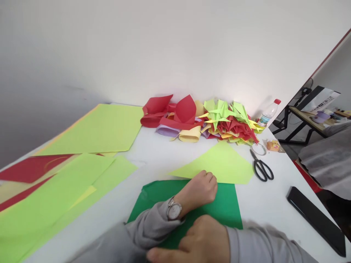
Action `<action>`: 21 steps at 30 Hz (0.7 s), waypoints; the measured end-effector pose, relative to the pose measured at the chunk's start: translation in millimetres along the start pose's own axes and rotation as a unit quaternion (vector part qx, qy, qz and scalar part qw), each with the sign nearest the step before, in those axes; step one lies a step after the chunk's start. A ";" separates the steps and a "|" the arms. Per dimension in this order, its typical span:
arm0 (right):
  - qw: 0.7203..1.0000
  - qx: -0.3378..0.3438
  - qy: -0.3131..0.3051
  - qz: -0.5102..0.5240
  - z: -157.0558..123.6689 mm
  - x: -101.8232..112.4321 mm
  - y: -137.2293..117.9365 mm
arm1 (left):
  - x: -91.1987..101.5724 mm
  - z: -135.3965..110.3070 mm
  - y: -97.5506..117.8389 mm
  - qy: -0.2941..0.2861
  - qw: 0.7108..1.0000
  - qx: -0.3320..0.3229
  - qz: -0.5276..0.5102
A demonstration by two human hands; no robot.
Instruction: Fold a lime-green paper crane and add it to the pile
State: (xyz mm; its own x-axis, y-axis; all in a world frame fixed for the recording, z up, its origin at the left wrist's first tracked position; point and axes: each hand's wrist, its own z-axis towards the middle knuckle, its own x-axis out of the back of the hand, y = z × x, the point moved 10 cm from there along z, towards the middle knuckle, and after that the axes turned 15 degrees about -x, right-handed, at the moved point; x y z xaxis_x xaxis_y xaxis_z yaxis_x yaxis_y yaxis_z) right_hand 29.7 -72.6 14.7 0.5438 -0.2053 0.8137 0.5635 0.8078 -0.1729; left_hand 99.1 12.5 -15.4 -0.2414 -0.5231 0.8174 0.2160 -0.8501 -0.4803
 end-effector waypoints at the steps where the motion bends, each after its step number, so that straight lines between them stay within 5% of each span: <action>1: 1.000 -0.014 0.028 -0.001 8.6 22.4 17.2 | 0.4 -3.4 -0.7 -0.001 1.000 0.003 0.000; 4: 0.989 -0.055 0.123 -0.054 -0.5 60.5 57.1 | 2.4 -10.3 -4.1 0.000 1.000 0.012 0.002; 9: 0.973 -0.159 0.045 -0.159 -22.7 38.6 117.6 | 14.7 -12.3 -5.2 0.025 0.999 0.010 0.030; 15: 0.975 -0.097 0.065 -0.189 -16.0 28.7 108.5 | 28.0 -14.2 -1.9 0.092 0.995 0.021 0.031; 21: 0.974 -0.107 0.063 -0.189 -17.6 26.5 109.8 | 28.6 -18.7 -2.9 0.129 0.991 0.034 0.005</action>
State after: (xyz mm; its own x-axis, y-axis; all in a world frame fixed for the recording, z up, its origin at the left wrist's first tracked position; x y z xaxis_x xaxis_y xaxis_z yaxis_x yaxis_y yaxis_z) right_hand 116.9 0.9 7.5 0.3359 -0.5433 0.7694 0.8484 0.5293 0.0034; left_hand 73.9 -1.1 3.4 -0.4716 -0.5364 0.6999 0.2806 -0.8438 -0.4575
